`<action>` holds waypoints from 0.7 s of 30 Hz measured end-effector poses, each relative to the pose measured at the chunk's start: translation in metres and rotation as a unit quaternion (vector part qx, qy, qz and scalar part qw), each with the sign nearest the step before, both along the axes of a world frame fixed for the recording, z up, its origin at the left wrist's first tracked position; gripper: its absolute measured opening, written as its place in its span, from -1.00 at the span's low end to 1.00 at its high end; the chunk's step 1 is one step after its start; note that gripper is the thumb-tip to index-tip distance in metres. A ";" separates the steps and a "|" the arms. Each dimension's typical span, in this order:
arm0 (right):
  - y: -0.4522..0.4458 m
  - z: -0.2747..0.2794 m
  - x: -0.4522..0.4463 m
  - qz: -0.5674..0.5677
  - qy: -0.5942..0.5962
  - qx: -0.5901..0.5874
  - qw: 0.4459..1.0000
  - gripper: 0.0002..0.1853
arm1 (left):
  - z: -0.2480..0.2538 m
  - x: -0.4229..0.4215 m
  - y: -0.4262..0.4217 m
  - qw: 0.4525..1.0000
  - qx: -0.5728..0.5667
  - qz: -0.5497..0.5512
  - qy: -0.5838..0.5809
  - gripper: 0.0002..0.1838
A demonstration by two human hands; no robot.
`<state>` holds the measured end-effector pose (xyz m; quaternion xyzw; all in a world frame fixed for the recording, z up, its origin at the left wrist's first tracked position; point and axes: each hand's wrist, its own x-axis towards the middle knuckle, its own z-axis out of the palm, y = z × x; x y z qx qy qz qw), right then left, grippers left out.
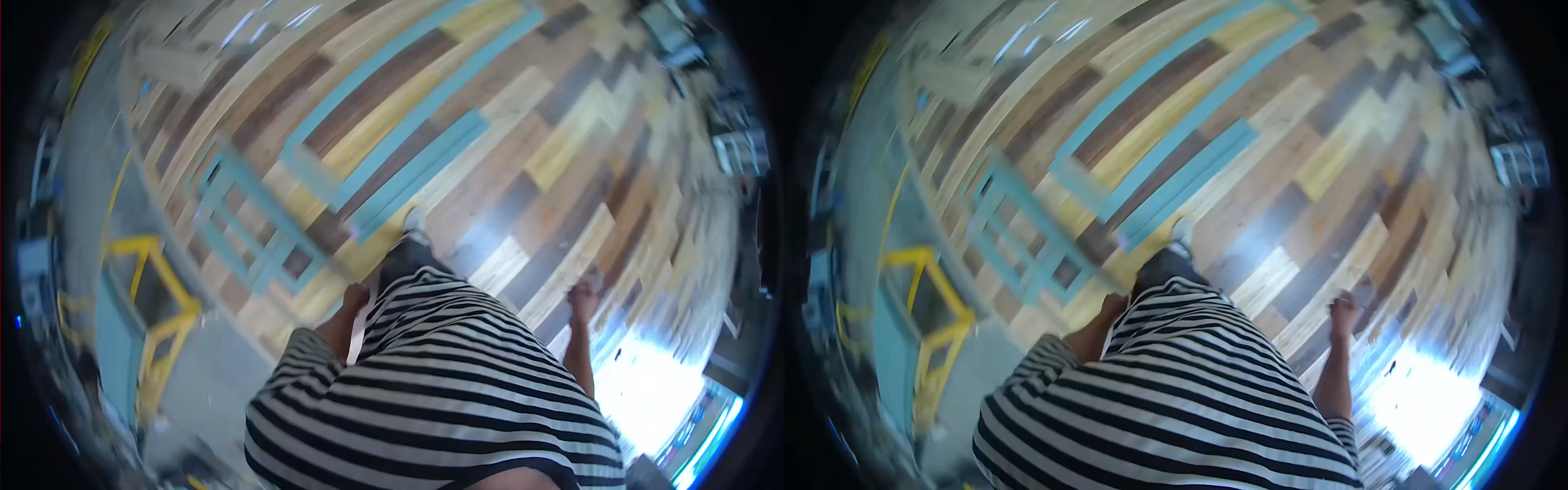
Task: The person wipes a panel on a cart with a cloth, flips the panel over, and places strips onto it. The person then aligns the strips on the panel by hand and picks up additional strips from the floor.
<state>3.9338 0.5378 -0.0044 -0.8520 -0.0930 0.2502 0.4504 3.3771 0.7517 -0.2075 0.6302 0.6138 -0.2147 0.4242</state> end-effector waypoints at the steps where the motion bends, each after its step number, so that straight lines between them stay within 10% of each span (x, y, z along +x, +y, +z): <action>1: 0.009 -0.022 0.004 0.115 -0.037 -0.034 0.992 -0.87 | -0.017 0.031 0.039 0.991 0.024 -0.131 -0.028 -0.59; 6: 0.109 0.014 -0.024 0.189 0.055 -0.178 0.964 -0.67 | 0.004 0.183 0.230 0.986 0.138 -0.022 -0.095 -0.55; 11: 0.124 -0.039 0.043 0.031 0.166 -0.150 0.974 -0.71 | 0.063 0.348 0.412 0.941 0.240 0.019 -0.237 -0.66; 21: 0.260 -0.123 0.289 -0.100 0.297 -0.079 0.946 -0.84 | 0.042 0.572 0.493 0.959 0.200 0.005 -0.199 -0.60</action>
